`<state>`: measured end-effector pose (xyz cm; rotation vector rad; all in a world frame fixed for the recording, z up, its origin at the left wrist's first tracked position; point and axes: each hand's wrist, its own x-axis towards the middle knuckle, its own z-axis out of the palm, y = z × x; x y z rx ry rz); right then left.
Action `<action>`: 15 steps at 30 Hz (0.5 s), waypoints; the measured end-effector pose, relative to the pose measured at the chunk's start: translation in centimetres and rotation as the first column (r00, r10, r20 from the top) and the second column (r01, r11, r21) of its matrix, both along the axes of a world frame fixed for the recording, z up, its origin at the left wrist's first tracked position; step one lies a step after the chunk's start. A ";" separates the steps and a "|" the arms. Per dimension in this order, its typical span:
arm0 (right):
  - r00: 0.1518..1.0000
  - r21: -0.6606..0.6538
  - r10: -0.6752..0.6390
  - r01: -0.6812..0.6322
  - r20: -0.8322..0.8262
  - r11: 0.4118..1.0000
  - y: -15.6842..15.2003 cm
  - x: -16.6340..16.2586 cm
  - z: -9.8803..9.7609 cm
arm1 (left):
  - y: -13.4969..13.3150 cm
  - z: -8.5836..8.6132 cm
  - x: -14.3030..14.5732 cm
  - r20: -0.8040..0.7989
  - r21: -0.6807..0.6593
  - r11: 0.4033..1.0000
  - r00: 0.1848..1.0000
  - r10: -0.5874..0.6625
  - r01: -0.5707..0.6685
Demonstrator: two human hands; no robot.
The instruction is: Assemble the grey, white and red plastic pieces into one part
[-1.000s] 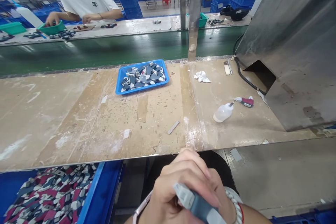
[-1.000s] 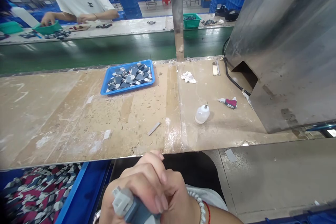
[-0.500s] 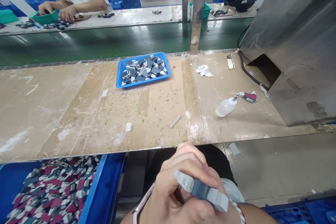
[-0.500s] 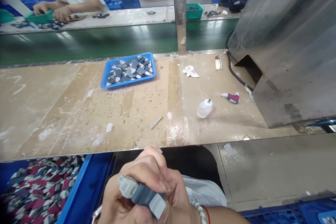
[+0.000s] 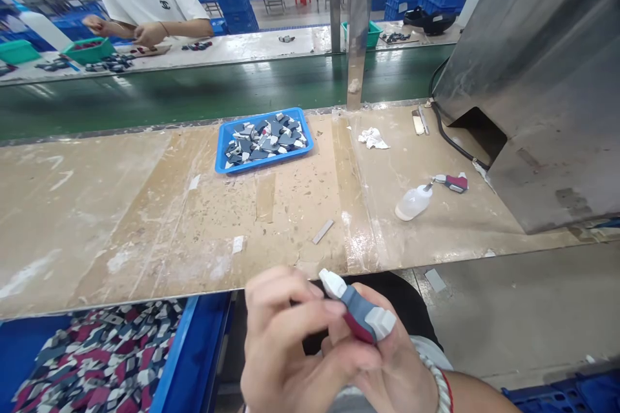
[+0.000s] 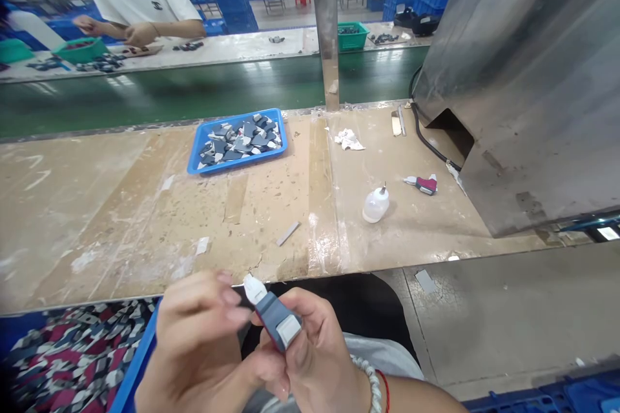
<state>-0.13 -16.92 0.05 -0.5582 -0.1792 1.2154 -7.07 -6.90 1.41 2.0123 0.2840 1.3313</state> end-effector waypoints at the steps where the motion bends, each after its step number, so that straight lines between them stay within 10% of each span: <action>1: 1.000 -0.020 -0.002 0.002 -0.006 1.000 -0.1 0.0 0.1 | 0.1 0.2 0.0 -0.003 0.113 0.993 1.000 0.017 -0.016; 15: 0.998 -0.131 0.044 -0.051 -0.055 0.990 -0.7 0.0 0.7 | -1.8 0.3 0.6 0.037 0.248 0.953 0.985 0.171 -0.175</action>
